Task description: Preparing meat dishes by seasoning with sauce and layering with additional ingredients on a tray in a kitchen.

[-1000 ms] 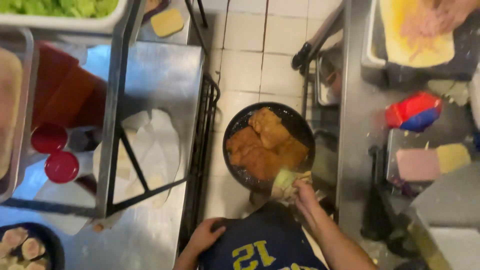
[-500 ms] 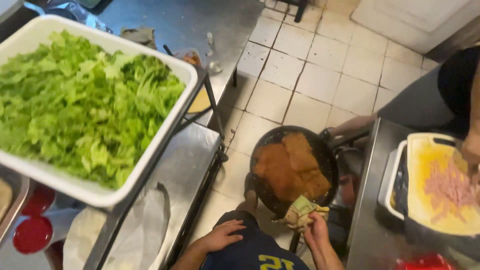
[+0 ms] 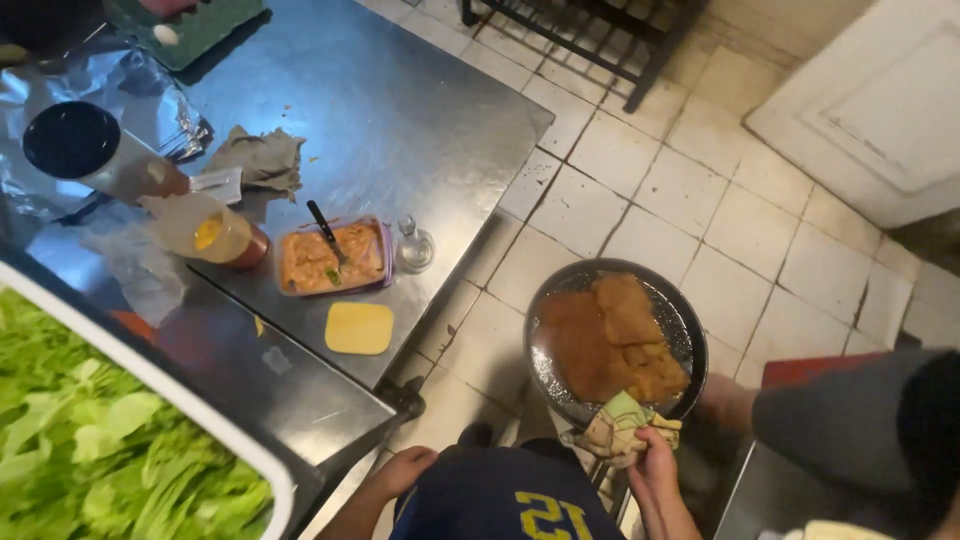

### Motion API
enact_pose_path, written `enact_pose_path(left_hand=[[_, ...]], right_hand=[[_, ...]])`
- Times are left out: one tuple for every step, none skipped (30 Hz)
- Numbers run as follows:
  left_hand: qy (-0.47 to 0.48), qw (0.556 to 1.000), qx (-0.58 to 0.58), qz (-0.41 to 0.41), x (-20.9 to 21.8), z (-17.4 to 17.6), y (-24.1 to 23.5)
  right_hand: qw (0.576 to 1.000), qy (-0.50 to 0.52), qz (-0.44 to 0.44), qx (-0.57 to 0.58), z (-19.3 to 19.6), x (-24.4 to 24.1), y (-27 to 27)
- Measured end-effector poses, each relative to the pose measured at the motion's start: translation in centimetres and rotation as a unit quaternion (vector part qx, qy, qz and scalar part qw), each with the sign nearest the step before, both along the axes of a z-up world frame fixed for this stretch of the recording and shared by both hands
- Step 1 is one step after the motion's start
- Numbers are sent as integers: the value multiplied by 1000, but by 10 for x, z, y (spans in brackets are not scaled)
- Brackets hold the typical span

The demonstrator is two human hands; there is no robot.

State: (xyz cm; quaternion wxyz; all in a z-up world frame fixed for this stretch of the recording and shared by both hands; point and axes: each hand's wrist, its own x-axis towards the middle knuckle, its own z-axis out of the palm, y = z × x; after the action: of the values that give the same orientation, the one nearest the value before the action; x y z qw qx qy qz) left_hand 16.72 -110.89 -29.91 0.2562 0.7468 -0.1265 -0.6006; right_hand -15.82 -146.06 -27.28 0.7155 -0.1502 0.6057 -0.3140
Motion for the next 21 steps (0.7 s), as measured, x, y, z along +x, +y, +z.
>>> enact_pose_path(left_hand=[[20, 995, 7, 101, -5, -18, 4], [22, 993, 8, 119, -2, -22, 4], [11, 995, 44, 84, -2, -25, 4], [0, 996, 80, 49, -4, -27, 4], [6, 994, 82, 70, -16, -35, 6], [-48, 990, 132, -22, -29, -42, 9], [-107, 971, 178, -117, -26, -51, 10], [-108, 972, 180, -100, -25, -48, -14], [-87, 974, 187, -90, -30, -41, -33], [-67, 976, 194, -79, -34, -34, -52], [-61, 976, 197, -67, -31, -22, -82], [-56, 980, 189, -7, -25, -10, -110], [-51, 981, 180, 56, -22, 1, -141], [-45, 980, 182, 72, -22, 3, -163], [-53, 982, 162, 80, -16, 3, -184], [-62, 984, 141, 88, -10, 4, -204], [-60, 982, 143, 106, -5, 4, -223], [-78, 984, 113, 113, 2, 3, -242], [-100, 985, 82, 116, 17, 2, -257], [-103, 983, 84, 130, 33, 23, -283], [47, 936, 90, 338, 49, 46, -308]], right_hand=[[1000, 0, 23, -7, -5, 10, -32], [999, 2, 41, -6, -8, 28, -62], [996, 6, 87, 8, -11, 46, -92], [991, 11, 132, 22, -13, 64, -121], [988, 16, 153, 24, -4, 89, -146], [982, 5, 189, 24, 5, 114, -168], [975, -14, 219, 21, 11, 150, -187], [972, -17, 235, 20, 20, 185, -210], [961, -34, 276, 14, 31, 211, -226], [947, -51, 316, 9, 40, 238, -240], [943, -49, 328, 13, 39, 267, -253], [933, -67, 353, -11, 36, 296, -262], [920, -85, 382, -34, 33, 325, -273], [914, -83, 396, -31, 45, 342, -284], [847, 28, 521, -102, 56, 363, -292], [748, 135, 626, -173, 66, 385, -299], [737, 131, 640, -174, 66, 402, -311], [678, 162, 686, -208, 65, 419, -322], [618, 191, 723, -244, 64, 441, -330], [609, 185, 731, -248, 77, 453, -338], [599, 220, 733, -234, 90, 463, -347]])
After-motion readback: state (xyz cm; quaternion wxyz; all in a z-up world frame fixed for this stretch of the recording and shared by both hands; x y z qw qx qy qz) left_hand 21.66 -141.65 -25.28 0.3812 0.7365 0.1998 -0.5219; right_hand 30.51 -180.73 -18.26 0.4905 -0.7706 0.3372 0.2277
